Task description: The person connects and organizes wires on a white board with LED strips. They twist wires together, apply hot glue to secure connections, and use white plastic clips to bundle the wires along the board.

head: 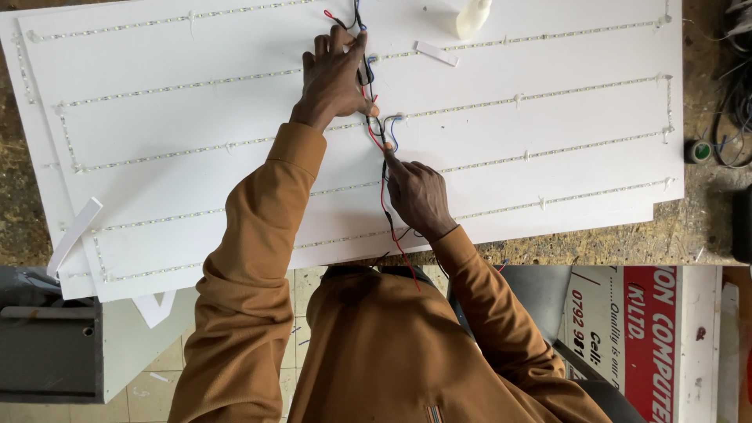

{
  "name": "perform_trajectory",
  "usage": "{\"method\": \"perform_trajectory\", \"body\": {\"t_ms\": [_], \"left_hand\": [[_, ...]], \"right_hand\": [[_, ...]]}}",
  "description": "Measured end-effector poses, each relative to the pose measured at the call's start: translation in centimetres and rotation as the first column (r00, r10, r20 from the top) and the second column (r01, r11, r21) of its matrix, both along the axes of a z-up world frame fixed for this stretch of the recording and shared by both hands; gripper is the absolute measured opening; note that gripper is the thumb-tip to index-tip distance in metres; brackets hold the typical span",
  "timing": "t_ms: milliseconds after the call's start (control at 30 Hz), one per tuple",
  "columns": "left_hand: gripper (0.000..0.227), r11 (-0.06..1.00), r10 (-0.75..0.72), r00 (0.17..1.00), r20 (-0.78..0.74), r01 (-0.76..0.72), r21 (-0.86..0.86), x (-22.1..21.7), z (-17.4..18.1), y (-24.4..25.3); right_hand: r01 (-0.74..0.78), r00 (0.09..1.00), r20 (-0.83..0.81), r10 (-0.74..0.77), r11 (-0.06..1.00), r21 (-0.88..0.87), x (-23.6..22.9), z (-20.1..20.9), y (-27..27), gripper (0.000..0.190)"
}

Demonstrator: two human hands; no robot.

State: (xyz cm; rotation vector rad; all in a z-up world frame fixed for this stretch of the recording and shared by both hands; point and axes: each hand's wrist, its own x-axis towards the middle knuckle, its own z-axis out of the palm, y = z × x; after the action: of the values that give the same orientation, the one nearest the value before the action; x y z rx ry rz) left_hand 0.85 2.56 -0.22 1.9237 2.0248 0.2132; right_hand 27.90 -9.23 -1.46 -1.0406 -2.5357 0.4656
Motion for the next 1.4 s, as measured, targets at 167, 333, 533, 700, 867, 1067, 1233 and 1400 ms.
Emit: {"method": "perform_trajectory", "body": {"t_ms": [167,333,533,700,867,1067,1233,1400], "left_hand": [[0.151,0.999,-0.007,1.0,-0.029,0.006,-0.036,0.2,0.6,0.1],[0.152,0.999,-0.016,0.999,-0.034,0.014,-0.051,0.4,0.5,0.0],[0.152,0.999,-0.032,0.998,-0.047,0.031,-0.019,0.3,0.2,0.0],[0.151,0.999,-0.027,0.998,-0.052,0.025,-0.036,0.4,0.6,0.0],[0.147,0.999,-0.029,0.999,-0.044,0.028,-0.034,0.4,0.9,-0.1],[0.141,0.999,-0.033,0.998,-0.052,0.031,-0.034,0.5,1.6,-0.3],[0.14,0.999,-0.015,0.998,-0.058,0.012,-0.048,0.5,1.9,-0.5],[0.141,0.999,-0.033,0.998,-0.05,0.031,-0.045,0.6,1.5,-0.4]], "right_hand": [[0.026,0.997,0.072,-0.019,0.995,-0.093,0.1,1.5,-0.4,0.062],[0.025,0.996,0.086,-0.009,0.983,-0.185,0.9,6.4,0.6,0.045],[0.126,0.992,0.027,-0.124,0.959,-0.254,2.0,6.8,1.0,0.034],[0.13,0.981,-0.096,-0.172,0.932,-0.337,1.8,5.3,-0.4,0.04],[0.124,0.991,-0.029,-0.133,0.972,-0.2,1.2,3.0,-0.8,0.027],[0.102,0.995,0.014,-0.101,0.986,-0.13,1.7,2.6,-1.5,0.02],[-0.049,0.919,-0.377,-0.118,0.913,-0.406,4.6,4.1,-1.8,0.04],[0.081,0.896,-0.405,-0.181,0.964,-0.252,2.5,7.4,-2.4,0.017]]}}
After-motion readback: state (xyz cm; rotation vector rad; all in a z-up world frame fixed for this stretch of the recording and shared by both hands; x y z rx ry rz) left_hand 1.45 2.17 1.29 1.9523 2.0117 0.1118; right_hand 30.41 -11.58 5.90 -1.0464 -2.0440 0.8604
